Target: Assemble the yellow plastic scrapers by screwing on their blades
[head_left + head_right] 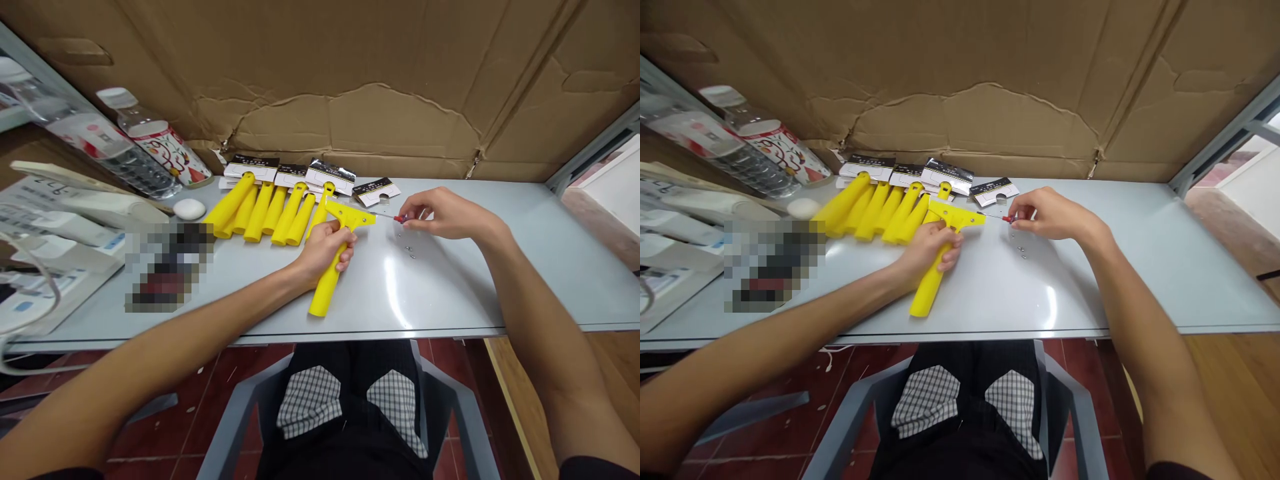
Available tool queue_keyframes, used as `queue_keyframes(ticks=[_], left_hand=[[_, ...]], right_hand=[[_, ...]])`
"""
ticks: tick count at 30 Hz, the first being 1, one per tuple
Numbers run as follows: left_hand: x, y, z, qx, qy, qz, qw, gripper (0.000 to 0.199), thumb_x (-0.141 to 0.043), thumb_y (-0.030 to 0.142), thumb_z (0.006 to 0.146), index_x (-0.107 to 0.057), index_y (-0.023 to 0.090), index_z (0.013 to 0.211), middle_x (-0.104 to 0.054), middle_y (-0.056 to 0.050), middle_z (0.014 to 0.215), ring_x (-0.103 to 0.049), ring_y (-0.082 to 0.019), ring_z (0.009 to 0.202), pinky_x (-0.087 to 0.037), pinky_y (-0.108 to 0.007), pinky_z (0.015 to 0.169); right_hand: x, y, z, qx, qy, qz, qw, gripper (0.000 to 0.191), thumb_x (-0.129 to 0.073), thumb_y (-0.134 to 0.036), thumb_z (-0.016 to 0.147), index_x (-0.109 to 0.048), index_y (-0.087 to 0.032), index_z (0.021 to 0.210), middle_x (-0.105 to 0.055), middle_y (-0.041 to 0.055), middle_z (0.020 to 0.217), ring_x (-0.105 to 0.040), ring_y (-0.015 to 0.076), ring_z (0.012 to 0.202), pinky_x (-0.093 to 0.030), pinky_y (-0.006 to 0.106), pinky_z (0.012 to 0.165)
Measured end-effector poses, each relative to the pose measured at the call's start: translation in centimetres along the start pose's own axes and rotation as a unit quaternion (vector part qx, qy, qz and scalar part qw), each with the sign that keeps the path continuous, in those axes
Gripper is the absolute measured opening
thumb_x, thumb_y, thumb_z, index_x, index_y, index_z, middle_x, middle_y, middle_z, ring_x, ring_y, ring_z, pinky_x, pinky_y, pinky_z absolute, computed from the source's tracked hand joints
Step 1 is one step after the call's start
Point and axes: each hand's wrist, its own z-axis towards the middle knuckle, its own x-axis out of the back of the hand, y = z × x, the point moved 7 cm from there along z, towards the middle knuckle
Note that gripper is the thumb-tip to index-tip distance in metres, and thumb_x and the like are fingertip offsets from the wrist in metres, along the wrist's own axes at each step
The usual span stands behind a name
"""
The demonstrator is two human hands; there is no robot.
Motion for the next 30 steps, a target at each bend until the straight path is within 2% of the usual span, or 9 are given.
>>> queue_keyframes(ticks=[4, 13, 30], left_hand=[[0.00, -0.04, 0.07, -0.004, 0.003, 0.000, 1.000, 0.030, -0.077, 0.023, 0.063, -0.049, 0.022, 0.074, -0.051, 0.008, 0.056, -0.042, -0.005, 0.038, -0.030, -0.019, 0.034], [-0.11, -0.03, -0.02, -0.009, -0.007, 0.018, 1.000, 0.031, -0.076, 0.024, 0.067, -0.047, 0.024, 0.077, -0.049, 0.009, 0.054, -0.042, -0.006, 0.036, -0.032, -0.021, 0.034], [-0.03, -0.02, -0.11, -0.012, -0.002, 0.021, 1.000, 0.030, -0.076, 0.021, 0.068, -0.047, 0.024, 0.076, -0.049, 0.008, 0.054, -0.043, -0.006, 0.037, -0.033, -0.020, 0.034]], right_hand=[[-0.80, -1.21, 0.12, 0.017, -0.014, 0.000, 1.000, 0.026, -0.071, -0.037, 0.095, -0.083, -0.020, 0.110, -0.081, 0.0076, 0.094, -0.069, 0.0228, 0.083, -0.051, 0.038, 0.075], [-1.04, -0.61, 0.36, 0.021, -0.004, -0.022, 1.000, 0.023, -0.073, -0.036, 0.095, -0.087, -0.023, 0.109, -0.081, 0.0064, 0.092, -0.066, 0.0216, 0.077, -0.047, 0.037, 0.069], [-0.65, -0.91, 0.05, 0.015, 0.019, -0.052, 0.998, 0.021, -0.072, -0.030, 0.097, -0.088, -0.023, 0.109, -0.081, 0.0063, 0.095, -0.066, 0.0218, 0.078, -0.047, 0.037, 0.070]])
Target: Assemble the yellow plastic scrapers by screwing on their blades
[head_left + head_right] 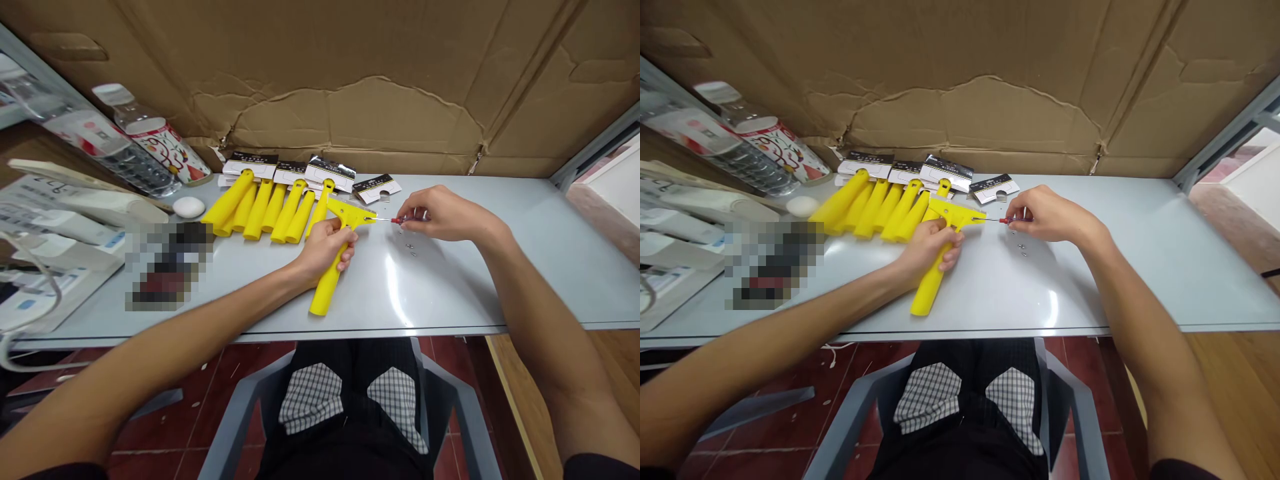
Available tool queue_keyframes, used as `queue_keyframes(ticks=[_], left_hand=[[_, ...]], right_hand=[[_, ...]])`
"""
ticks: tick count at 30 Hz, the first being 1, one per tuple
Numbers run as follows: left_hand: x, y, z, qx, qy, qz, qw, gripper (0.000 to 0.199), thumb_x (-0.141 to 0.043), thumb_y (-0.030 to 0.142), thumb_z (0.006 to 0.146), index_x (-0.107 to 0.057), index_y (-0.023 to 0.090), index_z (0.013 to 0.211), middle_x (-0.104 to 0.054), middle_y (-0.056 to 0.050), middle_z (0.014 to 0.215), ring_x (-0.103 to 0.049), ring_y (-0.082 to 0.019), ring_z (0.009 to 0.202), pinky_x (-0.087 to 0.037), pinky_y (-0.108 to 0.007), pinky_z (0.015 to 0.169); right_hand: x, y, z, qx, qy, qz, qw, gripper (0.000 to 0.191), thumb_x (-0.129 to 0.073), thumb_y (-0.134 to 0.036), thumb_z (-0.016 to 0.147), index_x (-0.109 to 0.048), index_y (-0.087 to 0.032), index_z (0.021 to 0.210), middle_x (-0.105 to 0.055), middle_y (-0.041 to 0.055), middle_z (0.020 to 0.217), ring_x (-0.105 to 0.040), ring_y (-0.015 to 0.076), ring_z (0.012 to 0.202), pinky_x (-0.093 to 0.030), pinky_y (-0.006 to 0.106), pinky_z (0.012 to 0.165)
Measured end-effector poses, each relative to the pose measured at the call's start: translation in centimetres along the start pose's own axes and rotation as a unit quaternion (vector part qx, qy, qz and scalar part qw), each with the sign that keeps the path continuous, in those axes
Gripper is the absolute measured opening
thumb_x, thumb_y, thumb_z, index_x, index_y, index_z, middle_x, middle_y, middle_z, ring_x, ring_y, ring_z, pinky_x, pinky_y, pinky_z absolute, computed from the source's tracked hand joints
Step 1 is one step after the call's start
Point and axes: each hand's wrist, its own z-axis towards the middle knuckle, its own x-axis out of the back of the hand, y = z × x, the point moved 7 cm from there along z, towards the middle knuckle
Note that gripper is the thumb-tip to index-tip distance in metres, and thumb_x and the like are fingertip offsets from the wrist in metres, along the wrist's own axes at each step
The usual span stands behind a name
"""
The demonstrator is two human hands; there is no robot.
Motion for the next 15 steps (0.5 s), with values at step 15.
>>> queue_keyframes(ticks=[15], left_hand=[[-0.1, -0.3, 0.2, -0.010, 0.003, 0.048, 0.999, 0.024, -0.073, 0.019, 0.073, -0.049, 0.023, 0.074, -0.051, 0.005, 0.047, -0.043, -0.008, 0.035, -0.035, -0.020, 0.035]], right_hand=[[0.9, -5.3, -2.7, 0.030, 0.135, -0.144, 0.980, 0.029, -0.058, -0.029, 0.107, -0.086, -0.021, 0.106, -0.067, 0.0154, 0.117, -0.057, 0.0221, 0.072, -0.045, 0.045, 0.069]])
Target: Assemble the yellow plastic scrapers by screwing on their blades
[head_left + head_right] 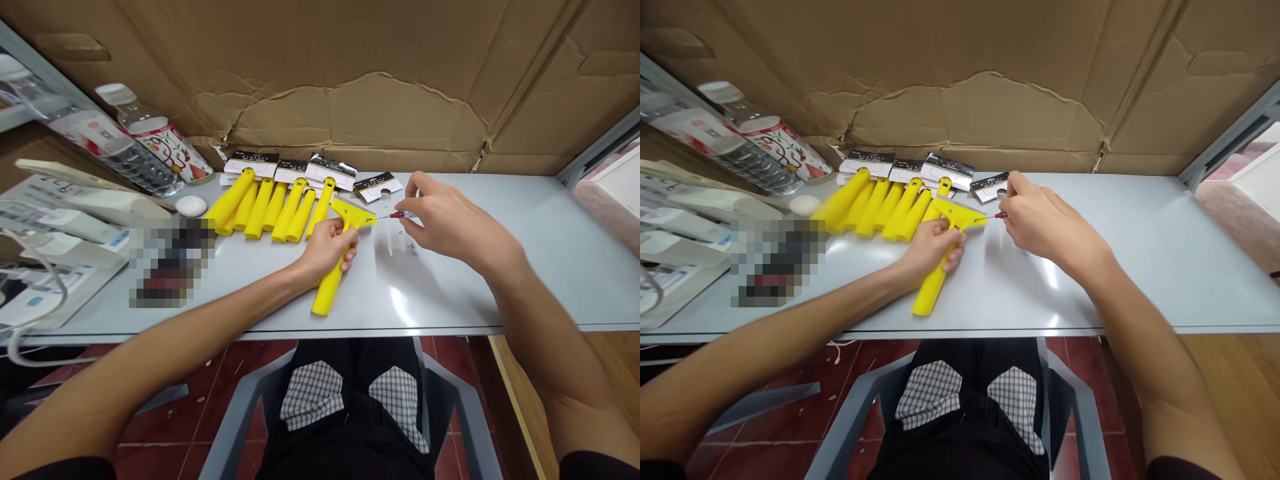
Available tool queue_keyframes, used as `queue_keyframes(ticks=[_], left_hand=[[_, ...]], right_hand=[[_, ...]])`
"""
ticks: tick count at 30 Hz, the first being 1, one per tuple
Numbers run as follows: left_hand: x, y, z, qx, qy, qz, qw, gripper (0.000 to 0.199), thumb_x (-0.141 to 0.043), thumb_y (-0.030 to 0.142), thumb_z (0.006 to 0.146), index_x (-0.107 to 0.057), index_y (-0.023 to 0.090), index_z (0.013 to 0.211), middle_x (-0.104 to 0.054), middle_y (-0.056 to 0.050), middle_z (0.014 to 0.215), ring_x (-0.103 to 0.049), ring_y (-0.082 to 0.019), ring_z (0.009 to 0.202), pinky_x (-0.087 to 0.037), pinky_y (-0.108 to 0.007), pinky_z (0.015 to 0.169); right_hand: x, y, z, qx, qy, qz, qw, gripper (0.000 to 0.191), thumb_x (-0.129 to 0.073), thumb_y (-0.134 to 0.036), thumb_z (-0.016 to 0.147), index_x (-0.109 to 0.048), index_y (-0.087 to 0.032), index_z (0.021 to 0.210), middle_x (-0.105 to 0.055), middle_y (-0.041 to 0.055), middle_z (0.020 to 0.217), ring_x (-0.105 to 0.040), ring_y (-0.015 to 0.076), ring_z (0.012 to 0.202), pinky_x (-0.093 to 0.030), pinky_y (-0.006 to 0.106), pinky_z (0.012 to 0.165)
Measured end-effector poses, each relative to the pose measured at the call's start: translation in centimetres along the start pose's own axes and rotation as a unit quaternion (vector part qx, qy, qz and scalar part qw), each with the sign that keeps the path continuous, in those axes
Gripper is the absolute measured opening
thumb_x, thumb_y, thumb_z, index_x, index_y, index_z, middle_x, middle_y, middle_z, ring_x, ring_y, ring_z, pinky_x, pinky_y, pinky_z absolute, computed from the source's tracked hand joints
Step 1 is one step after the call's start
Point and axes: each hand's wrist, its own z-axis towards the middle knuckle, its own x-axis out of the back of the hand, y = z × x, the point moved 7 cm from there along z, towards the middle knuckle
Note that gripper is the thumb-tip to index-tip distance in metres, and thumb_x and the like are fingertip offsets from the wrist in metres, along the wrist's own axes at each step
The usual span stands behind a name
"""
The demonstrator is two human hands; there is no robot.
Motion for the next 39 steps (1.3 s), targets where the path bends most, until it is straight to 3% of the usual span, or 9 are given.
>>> queue_keyframes(ticks=[7, 13, 17, 20, 26, 32, 35, 39], left_hand=[[0.3, -0.4, 0.3, -0.006, 0.001, -0.010, 1.000, 0.020, -0.072, 0.020, 0.072, -0.053, 0.022, 0.073, -0.052, 0.005, 0.050, -0.043, -0.008, 0.037, -0.034, -0.020, 0.035], [0.4, -0.9, 0.5, -0.005, -0.014, -0.010, 1.000, 0.022, -0.076, 0.023, 0.072, -0.054, 0.022, 0.077, -0.052, 0.005, 0.051, -0.042, -0.008, 0.036, -0.033, -0.021, 0.035], [0.4, -0.7, 0.5, -0.012, -0.003, -0.019, 1.000, 0.021, -0.075, 0.021, 0.071, -0.054, 0.022, 0.075, -0.053, 0.004, 0.055, -0.043, -0.007, 0.039, -0.033, -0.021, 0.035], [0.2, -0.5, 0.4, -0.016, -0.005, -0.022, 1.000, 0.020, -0.073, 0.021, 0.071, -0.053, 0.022, 0.072, -0.054, 0.003, 0.057, -0.045, -0.007, 0.041, -0.033, -0.021, 0.035], [0.2, -0.7, 0.4, -0.014, -0.014, -0.024, 1.000, 0.018, -0.074, 0.021, 0.072, -0.055, 0.021, 0.074, -0.053, 0.004, 0.056, -0.044, -0.007, 0.040, -0.034, -0.021, 0.035], [0.3, -0.6, 0.5, -0.019, -0.011, -0.028, 0.999, 0.020, -0.073, 0.020, 0.072, -0.053, 0.022, 0.071, -0.054, 0.004, 0.056, -0.045, -0.007, 0.040, -0.034, -0.021, 0.035], [0.1, -0.5, 0.3, -0.011, -0.018, -0.020, 1.000, 0.020, -0.073, 0.021, 0.074, -0.052, 0.022, 0.072, -0.051, 0.005, 0.051, -0.043, -0.007, 0.037, -0.034, -0.021, 0.035], [0.1, -0.4, 0.2, 0.001, -0.011, -0.009, 1.000, 0.020, -0.072, 0.020, 0.076, -0.052, 0.022, 0.074, -0.050, 0.006, 0.050, -0.042, -0.007, 0.036, -0.033, -0.021, 0.035]], right_hand=[[1.2, -0.9, 0.2, 0.026, 0.008, 0.054, 0.998, 0.036, -0.056, -0.018, 0.104, -0.080, -0.025, 0.129, -0.074, 0.0134, 0.118, -0.068, 0.0301, 0.093, -0.050, 0.045, 0.085], [1.5, -0.4, 0.9, 0.020, 0.047, 0.121, 0.991, 0.024, -0.058, -0.036, 0.110, -0.080, -0.027, 0.110, -0.075, 0.0116, 0.111, -0.068, 0.0297, 0.095, -0.049, 0.043, 0.086], [1.1, -0.2, 1.1, -0.004, 0.045, 0.086, 0.995, 0.033, -0.048, -0.043, 0.115, -0.076, -0.025, 0.113, -0.074, 0.0119, 0.103, -0.067, 0.0311, 0.095, -0.047, 0.043, 0.086], [1.2, 0.0, 1.0, -0.032, 0.038, 0.056, 0.997, 0.034, -0.044, -0.039, 0.116, -0.075, -0.024, 0.115, -0.071, 0.0116, 0.092, -0.065, 0.0312, 0.087, -0.046, 0.044, 0.082], [1.4, -0.3, 0.8, 0.034, 0.052, 0.131, 0.989, 0.026, -0.054, -0.028, 0.109, -0.078, -0.032, 0.119, -0.071, 0.0104, 0.123, -0.067, 0.0301, 0.102, -0.052, 0.044, 0.084], [1.2, -0.4, 0.8, 0.050, 0.075, 0.133, 0.987, 0.026, -0.055, -0.029, 0.110, -0.076, -0.031, 0.125, -0.068, 0.0121, 0.132, -0.067, 0.0309, 0.105, -0.052, 0.046, 0.086], [1.3, -0.2, 0.8, 0.005, 0.069, 0.068, 0.995, 0.031, -0.045, -0.034, 0.115, -0.073, -0.024, 0.122, -0.071, 0.0144, 0.112, -0.067, 0.0310, 0.095, -0.050, 0.046, 0.083], [1.4, 0.2, 0.7, -0.016, 0.060, 0.018, 0.998, 0.030, -0.045, -0.036, 0.116, -0.072, -0.022, 0.113, -0.069, 0.0095, 0.084, -0.063, 0.0263, 0.078, -0.045, 0.040, 0.071]])
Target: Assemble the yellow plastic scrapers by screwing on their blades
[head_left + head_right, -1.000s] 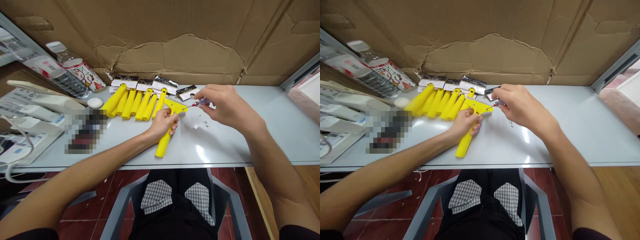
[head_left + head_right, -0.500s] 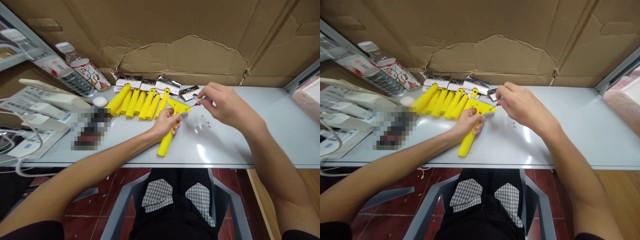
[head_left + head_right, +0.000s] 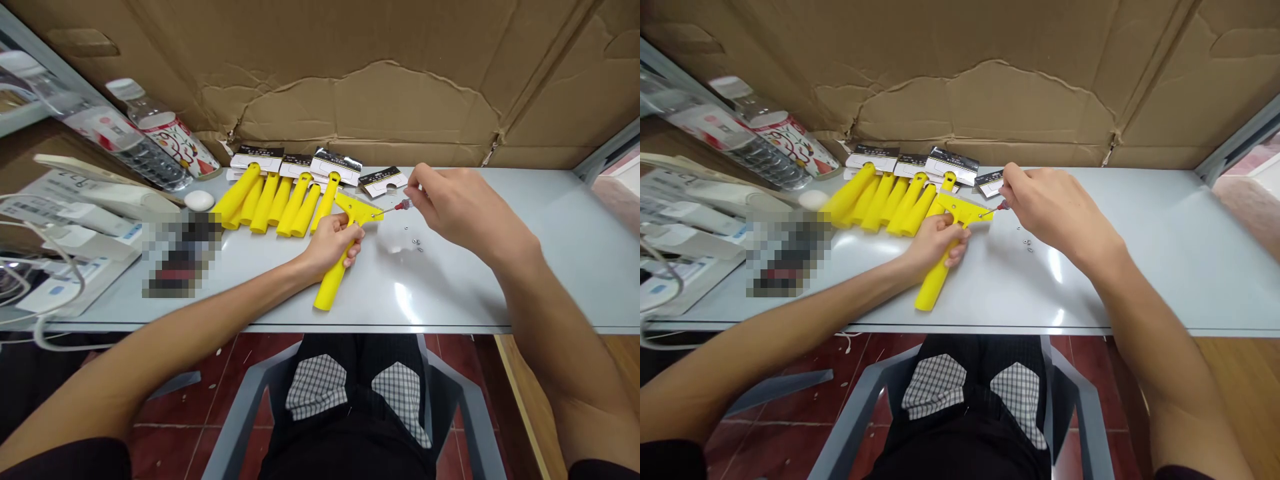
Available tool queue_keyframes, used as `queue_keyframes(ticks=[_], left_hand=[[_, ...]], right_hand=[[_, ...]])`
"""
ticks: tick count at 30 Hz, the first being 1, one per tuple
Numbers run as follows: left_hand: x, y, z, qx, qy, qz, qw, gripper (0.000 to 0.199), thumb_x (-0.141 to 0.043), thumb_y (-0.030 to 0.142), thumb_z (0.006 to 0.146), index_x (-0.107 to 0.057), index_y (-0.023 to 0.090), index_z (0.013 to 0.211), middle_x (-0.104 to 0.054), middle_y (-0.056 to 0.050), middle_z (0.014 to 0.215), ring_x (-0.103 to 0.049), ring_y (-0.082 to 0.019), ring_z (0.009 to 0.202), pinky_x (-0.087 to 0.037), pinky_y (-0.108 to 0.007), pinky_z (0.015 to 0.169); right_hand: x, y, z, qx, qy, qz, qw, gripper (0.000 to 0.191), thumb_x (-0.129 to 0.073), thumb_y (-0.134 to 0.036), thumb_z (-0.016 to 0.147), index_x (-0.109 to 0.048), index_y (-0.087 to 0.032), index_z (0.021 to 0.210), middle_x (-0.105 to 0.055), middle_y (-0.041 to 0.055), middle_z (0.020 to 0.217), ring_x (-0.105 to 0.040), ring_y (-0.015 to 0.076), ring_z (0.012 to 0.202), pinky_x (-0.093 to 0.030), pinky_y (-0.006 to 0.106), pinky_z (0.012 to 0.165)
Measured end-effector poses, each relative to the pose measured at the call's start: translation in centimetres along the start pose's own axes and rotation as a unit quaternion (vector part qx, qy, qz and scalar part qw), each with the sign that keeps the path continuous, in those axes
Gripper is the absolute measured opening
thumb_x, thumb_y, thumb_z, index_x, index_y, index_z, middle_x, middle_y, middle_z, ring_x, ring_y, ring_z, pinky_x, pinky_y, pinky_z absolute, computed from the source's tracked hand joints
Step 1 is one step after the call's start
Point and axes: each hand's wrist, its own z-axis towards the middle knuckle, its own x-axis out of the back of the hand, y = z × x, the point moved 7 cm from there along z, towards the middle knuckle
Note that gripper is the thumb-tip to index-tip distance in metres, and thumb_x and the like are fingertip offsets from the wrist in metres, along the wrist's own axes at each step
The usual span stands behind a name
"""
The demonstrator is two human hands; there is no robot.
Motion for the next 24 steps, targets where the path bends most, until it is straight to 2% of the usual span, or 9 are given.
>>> queue_keyframes(ticks=[5, 9, 13, 18, 24], left_hand=[[0.0, 0.0, 0.0, -0.001, 0.004, 0.001, 1.000, 0.019, -0.071, 0.020, 0.075, -0.052, 0.023, 0.075, -0.050, 0.005, 0.050, -0.042, -0.007, 0.037, -0.033, -0.021, 0.035], [0.1, 0.0, 0.2, -0.010, 0.004, -0.004, 1.000, 0.017, -0.070, 0.020, 0.073, -0.053, 0.022, 0.074, -0.052, 0.005, 0.051, -0.043, -0.008, 0.038, -0.033, -0.022, 0.035], [0.2, -0.2, 0.3, -0.008, 0.006, -0.009, 1.000, 0.018, -0.071, 0.019, 0.074, -0.053, 0.023, 0.075, -0.053, 0.004, 0.053, -0.043, -0.007, 0.039, -0.032, -0.022, 0.035], [0.2, -0.3, 0.3, 0.001, 0.006, -0.009, 1.000, 0.019, -0.071, 0.019, 0.077, -0.053, 0.023, 0.077, -0.050, 0.005, 0.051, -0.041, -0.007, 0.038, -0.031, -0.023, 0.035], [0.2, -0.2, 0.2, 0.001, 0.013, -0.012, 1.000, 0.022, -0.071, 0.019, 0.074, -0.050, 0.024, 0.077, -0.052, 0.005, 0.056, -0.043, -0.007, 0.039, -0.032, -0.022, 0.035]], right_hand=[[0.3, -0.9, -0.1, 0.095, 0.035, 0.070, 0.992, 0.018, -0.061, -0.028, 0.108, -0.075, -0.023, 0.098, -0.071, 0.0090, 0.099, -0.064, 0.0227, 0.080, -0.047, 0.039, 0.072], [0.2, -1.6, -0.5, 0.143, 0.028, 0.125, 0.981, 0.014, -0.064, -0.021, 0.103, -0.077, -0.025, 0.105, -0.071, 0.0101, 0.115, -0.066, 0.0231, 0.087, -0.050, 0.039, 0.074], [0.0, -1.0, -0.3, 0.102, 0.011, 0.129, 0.986, 0.021, -0.059, -0.019, 0.103, -0.074, -0.026, 0.115, -0.070, 0.0103, 0.121, -0.068, 0.0251, 0.091, -0.051, 0.039, 0.075], [0.1, -0.2, 0.1, 0.060, 0.017, 0.105, 0.993, 0.013, -0.060, -0.029, 0.106, -0.071, -0.026, 0.108, -0.075, 0.0081, 0.101, -0.070, 0.0273, 0.087, -0.051, 0.042, 0.077], [0.1, 0.2, -0.2, 0.035, -0.019, 0.089, 0.995, 0.020, -0.060, -0.026, 0.102, -0.065, -0.025, 0.121, -0.078, 0.0066, 0.093, -0.067, 0.0256, 0.075, -0.045, 0.041, 0.067]])
